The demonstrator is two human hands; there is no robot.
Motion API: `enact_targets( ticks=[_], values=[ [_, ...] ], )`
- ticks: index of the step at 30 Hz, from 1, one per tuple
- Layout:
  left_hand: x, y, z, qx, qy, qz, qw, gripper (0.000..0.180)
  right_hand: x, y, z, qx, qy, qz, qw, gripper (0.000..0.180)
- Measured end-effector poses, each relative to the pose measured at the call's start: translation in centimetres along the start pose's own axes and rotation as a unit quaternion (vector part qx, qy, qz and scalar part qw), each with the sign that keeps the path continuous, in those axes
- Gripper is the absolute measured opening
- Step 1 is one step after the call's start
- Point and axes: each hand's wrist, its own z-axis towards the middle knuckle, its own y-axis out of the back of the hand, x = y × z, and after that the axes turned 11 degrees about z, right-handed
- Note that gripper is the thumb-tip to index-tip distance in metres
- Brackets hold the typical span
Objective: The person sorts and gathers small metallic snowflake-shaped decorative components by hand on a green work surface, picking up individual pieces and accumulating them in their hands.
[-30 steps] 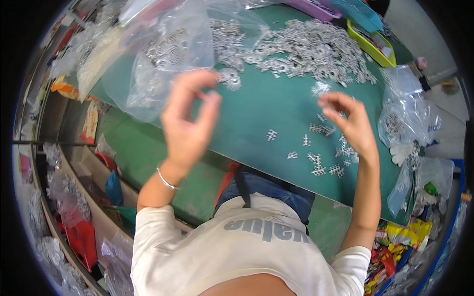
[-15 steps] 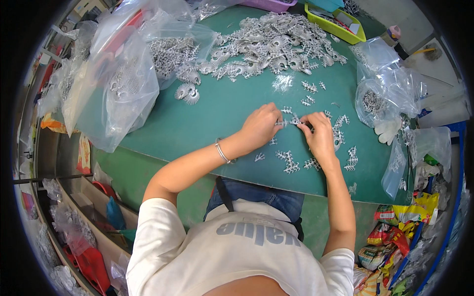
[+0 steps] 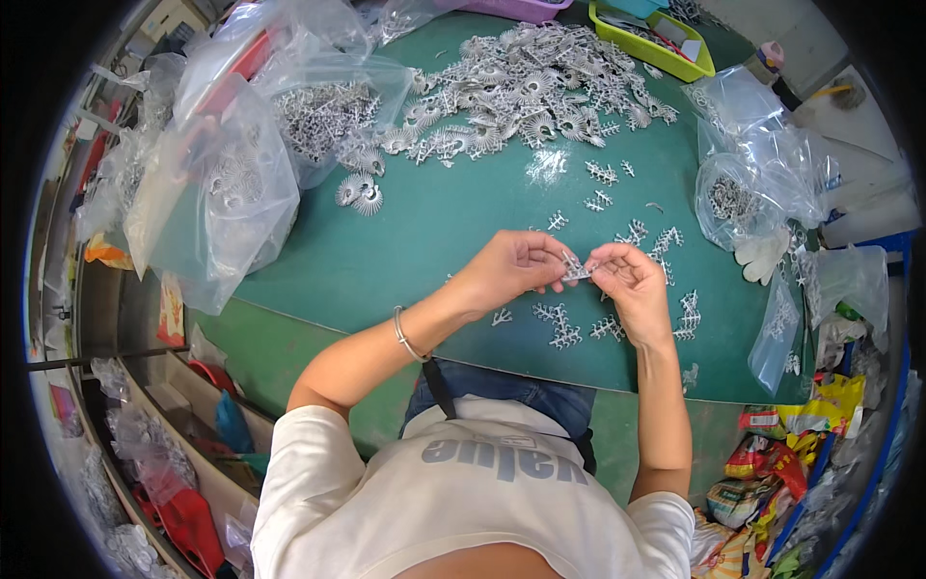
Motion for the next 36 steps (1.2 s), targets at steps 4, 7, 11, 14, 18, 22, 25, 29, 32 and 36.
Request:
enact_targets(
  ticks=[4, 7, 11, 14, 18, 22, 25, 29, 32, 36],
  values=[
    [-0.6, -0.7, -1.0, -0.033, -0.063, 0.030, 0.997, 0.018, 0.7, -1.2, -0.4, -0.011, -0.062, 0.028, 0.998, 0.015],
    [-1.5, -1.9, -2.2, -0.134, -0.201, 0.226, 0.944, 0.013, 0.5, -1.1, -0.8, 0.009, 0.003, 0.013, 1.000, 0.010],
    [-1.4, -1.8, -2.8, -0.066, -0.063, 0.032, 0.995, 0.012, 0.7, -1.4, -0.9, 0.068, 0.044, 0.003, 0.997, 0.006],
    [-0.6, -1.6, -2.6, -0.039, -0.030, -0.069, 0.996, 0.012, 0.3, -1.1, -1.0, 0.114, -0.034, 0.140, 0.983, 0.008],
    [0.0, -2.1, -3.0, -0.016, -0.021, -0.147, 0.989, 0.010, 0.1, -1.5, -1.2, 0.162, -0.061, 0.211, 0.962, 0.013],
    [-0.6, -3.7, -4.5, -0.203, -0.187, 0.154, 0.949, 0.008, 0.1, -2.8, -1.8, 0.024, -0.063, 0.115, 0.991, 0.019],
    [-0.4, -4.0, -4.7, -0.255, -0.263, 0.198, 0.909, 0.009, 1.1, -4.1, -2.6, 0.033, -0.049, 0.053, 0.997, 0.018],
    [-0.5, -4.2, -5.2, -0.199, -0.162, 0.034, 0.966, 0.009, 1.7, -4.1, -2.4, 0.064, 0.056, -0.228, 0.970, 0.013],
    [-0.6, -3.7, -5.4, -0.179, -0.196, 0.130, 0.955, 0.005, 1.2, -3.6, -2.6, 0.115, 0.101, -0.212, 0.965, 0.014],
    [0.4, -2.0, -4.8, -0.070, -0.140, -0.011, 0.988, 0.007, 1.7, -4.9, -3.8, 0.068, 0.102, -0.228, 0.966, 0.014]
  ],
)
